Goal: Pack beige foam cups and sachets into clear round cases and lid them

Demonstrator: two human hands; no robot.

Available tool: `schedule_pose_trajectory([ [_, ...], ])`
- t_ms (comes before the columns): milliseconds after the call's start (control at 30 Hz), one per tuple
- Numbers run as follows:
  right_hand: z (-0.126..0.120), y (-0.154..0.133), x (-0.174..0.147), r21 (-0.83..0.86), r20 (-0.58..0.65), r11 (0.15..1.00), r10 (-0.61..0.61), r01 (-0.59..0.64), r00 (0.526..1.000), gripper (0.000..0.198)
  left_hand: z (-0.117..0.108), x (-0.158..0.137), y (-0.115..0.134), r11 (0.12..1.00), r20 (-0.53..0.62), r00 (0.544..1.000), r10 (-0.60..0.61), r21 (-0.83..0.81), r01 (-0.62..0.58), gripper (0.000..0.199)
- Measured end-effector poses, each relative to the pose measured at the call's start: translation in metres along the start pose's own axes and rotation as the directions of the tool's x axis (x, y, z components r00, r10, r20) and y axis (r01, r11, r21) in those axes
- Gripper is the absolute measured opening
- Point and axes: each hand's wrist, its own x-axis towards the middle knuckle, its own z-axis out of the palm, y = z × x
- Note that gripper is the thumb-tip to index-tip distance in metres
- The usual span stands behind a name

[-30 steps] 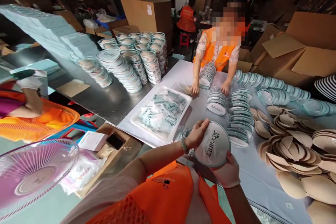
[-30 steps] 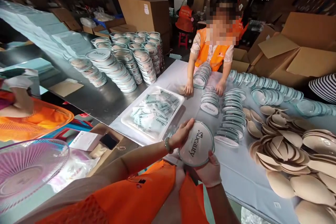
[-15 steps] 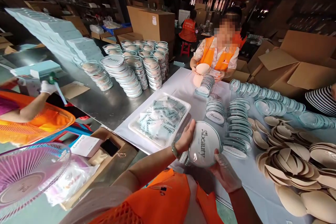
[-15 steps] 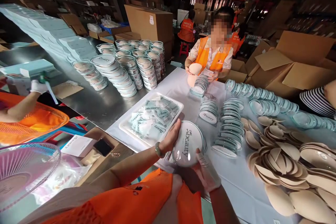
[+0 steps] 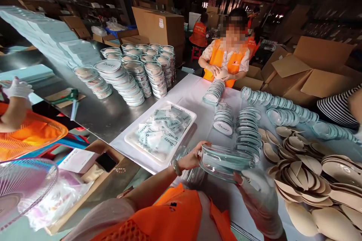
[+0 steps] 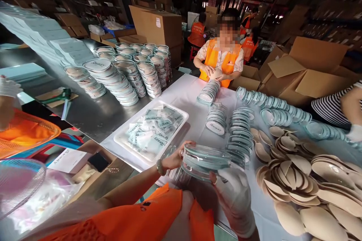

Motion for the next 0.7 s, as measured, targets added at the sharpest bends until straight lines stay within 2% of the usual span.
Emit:
schedule_pose_trajectory([
  [67, -0.002, 0.010, -0.002, -0.088, 0.019, 0.982, -0.168, 0.169, 0.986, 0.022, 0.003, 0.001, -0.007, 1.000, -0.039, 0.999, 0.004, -0.003, -0.004, 0.091],
  [167, 0.004, 0.031, -0.013, -0.225, 0.031, 0.890, -0.401, 0.397, 0.916, 0.034, 0.009, 0.002, -0.011, 1.000, -0.102, 0.995, 0.003, 0.007, -0.002, 0.096],
  [233, 0.016, 0.051, -0.021, -0.211, 0.025, 0.866, -0.458, 0.453, 0.889, 0.033, 0.010, 0.003, -0.009, 0.997, -0.163, 0.986, 0.042, 0.076, -0.030, 0.102],
  [267, 0.025, 0.062, -0.024, -0.203, 0.008, 0.875, -0.447, 0.439, 0.894, 0.028, 0.008, 0.003, -0.008, 0.991, -0.200, 0.977, 0.075, 0.123, -0.051, 0.106],
  [333, 0.049, 0.088, -0.022, -0.204, -0.039, 0.931, -0.316, 0.302, 0.948, 0.020, 0.003, 0.002, -0.009, 0.973, -0.276, 0.953, 0.122, 0.221, -0.061, 0.111],
  [400, 0.079, 0.116, -0.008, -0.203, -0.017, 0.977, -0.073, 0.068, 0.997, 0.024, -0.004, -0.004, -0.016, 0.947, -0.382, 0.918, 0.110, 0.321, 0.019, 0.112],
  [467, 0.110, 0.146, 0.018, -0.191, 0.109, 0.972, 0.159, -0.136, 0.981, 0.028, -0.011, -0.015, -0.029, 0.872, -0.466, 0.883, 0.059, 0.454, 0.181, 0.102],
  [500, 0.125, 0.161, 0.034, -0.187, 0.175, 0.961, 0.236, -0.203, 0.956, 0.027, -0.015, -0.024, -0.037, 0.805, -0.479, 0.878, 0.026, 0.530, 0.265, 0.095],
  [567, 0.148, 0.191, 0.067, -0.203, 0.251, 0.938, 0.326, -0.280, 0.912, 0.021, -0.020, -0.043, -0.053, 0.628, -0.432, 0.899, -0.068, 0.681, 0.375, 0.086],
  [633, 0.164, 0.215, 0.093, -0.232, 0.256, 0.919, 0.374, -0.319, 0.892, 0.019, -0.023, -0.062, -0.068, 0.446, -0.355, 0.918, -0.179, 0.802, 0.397, 0.093],
  [700, 0.174, 0.228, 0.103, -0.258, 0.227, 0.899, 0.413, -0.355, 0.882, 0.024, -0.024, -0.074, -0.078, 0.298, -0.299, 0.920, -0.252, 0.881, 0.368, 0.111],
])
